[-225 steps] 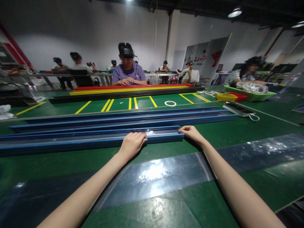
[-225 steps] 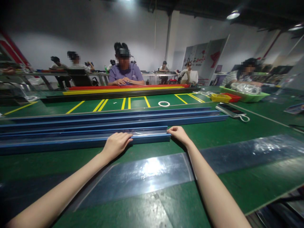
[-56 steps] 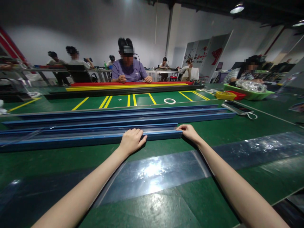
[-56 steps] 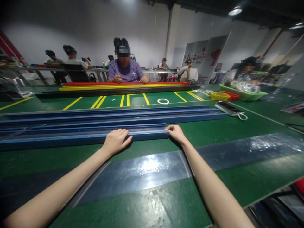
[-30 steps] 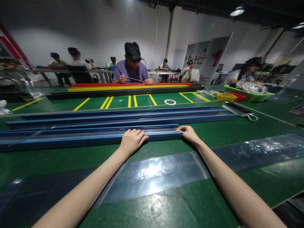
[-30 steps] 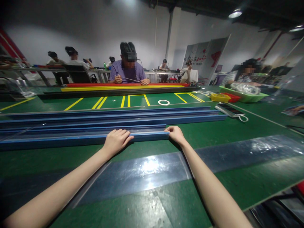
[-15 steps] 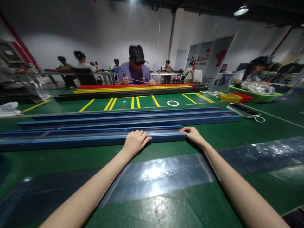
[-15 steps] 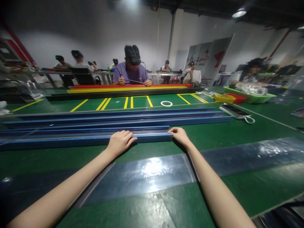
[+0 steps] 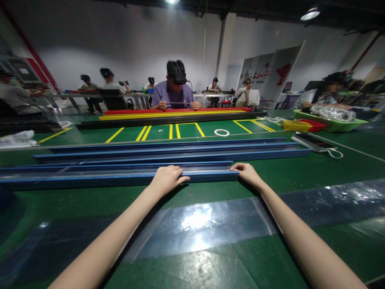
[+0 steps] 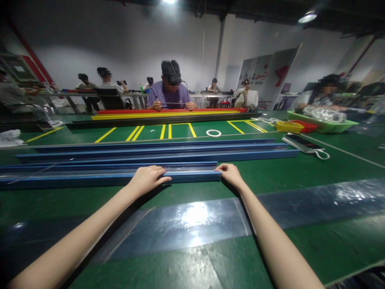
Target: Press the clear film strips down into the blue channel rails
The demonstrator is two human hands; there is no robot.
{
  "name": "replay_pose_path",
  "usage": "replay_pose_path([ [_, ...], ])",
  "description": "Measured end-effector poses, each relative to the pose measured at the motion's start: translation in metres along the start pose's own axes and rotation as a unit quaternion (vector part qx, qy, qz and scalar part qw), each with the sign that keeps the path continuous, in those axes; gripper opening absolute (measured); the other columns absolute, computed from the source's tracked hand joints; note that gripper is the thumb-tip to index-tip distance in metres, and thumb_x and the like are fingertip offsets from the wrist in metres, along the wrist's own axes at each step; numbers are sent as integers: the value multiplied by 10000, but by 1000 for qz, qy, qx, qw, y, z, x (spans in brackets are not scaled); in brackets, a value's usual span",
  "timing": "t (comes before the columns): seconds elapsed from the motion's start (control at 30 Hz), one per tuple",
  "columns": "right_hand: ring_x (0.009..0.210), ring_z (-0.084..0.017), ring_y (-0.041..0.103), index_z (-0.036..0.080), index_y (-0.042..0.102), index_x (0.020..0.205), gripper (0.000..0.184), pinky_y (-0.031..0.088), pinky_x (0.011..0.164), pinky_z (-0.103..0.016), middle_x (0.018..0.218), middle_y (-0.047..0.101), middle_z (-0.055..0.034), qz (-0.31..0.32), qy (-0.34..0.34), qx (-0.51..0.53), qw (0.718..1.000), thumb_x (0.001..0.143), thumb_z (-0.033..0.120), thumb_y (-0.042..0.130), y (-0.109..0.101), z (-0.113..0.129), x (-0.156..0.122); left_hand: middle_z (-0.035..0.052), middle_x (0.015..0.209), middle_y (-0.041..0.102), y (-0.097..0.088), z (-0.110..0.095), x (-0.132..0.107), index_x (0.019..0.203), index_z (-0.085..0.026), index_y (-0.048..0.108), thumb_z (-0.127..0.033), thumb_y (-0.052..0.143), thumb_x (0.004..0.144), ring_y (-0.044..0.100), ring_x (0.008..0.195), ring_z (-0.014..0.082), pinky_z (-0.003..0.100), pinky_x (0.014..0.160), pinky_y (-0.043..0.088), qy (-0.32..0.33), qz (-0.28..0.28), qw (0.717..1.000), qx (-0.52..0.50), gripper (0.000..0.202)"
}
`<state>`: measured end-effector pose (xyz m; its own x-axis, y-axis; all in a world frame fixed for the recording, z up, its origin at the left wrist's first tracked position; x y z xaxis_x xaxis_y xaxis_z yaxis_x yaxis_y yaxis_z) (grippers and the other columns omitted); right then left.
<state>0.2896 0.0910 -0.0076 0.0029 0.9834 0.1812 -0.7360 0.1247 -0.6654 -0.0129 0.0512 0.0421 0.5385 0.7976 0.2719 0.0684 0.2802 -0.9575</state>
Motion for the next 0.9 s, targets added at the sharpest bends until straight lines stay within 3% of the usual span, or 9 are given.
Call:
replay_pose_path([
  [0.27,706,-189,596,169,645,655,232,411,639,-254,729,675,-60,2,9,-3,1000,644,374,537,0,-1,0,34,815,668,6,12,-4,834,-227,619,-450,393,848,606,781,163,225,640,399,12,3,999,-39,318],
  [0.9,687,-184,592,169,649,647,242,404,629,-256,706,671,-54,0,12,3,1000,639,384,539,-1,0,0,38,760,660,1,6,-2,788,-202,563,-421,337,878,611,675,180,222,500,320,25,43,998,31,327],
])
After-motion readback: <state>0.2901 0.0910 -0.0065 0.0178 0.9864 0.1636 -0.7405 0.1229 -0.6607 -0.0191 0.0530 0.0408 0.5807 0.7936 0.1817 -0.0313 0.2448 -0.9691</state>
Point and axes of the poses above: each hand's wrist, its own x-axis towards the middle knuckle, its own y-axis out of the palm, z = x × y, the point moved 3 cm from there along x, towards the middle knuckle
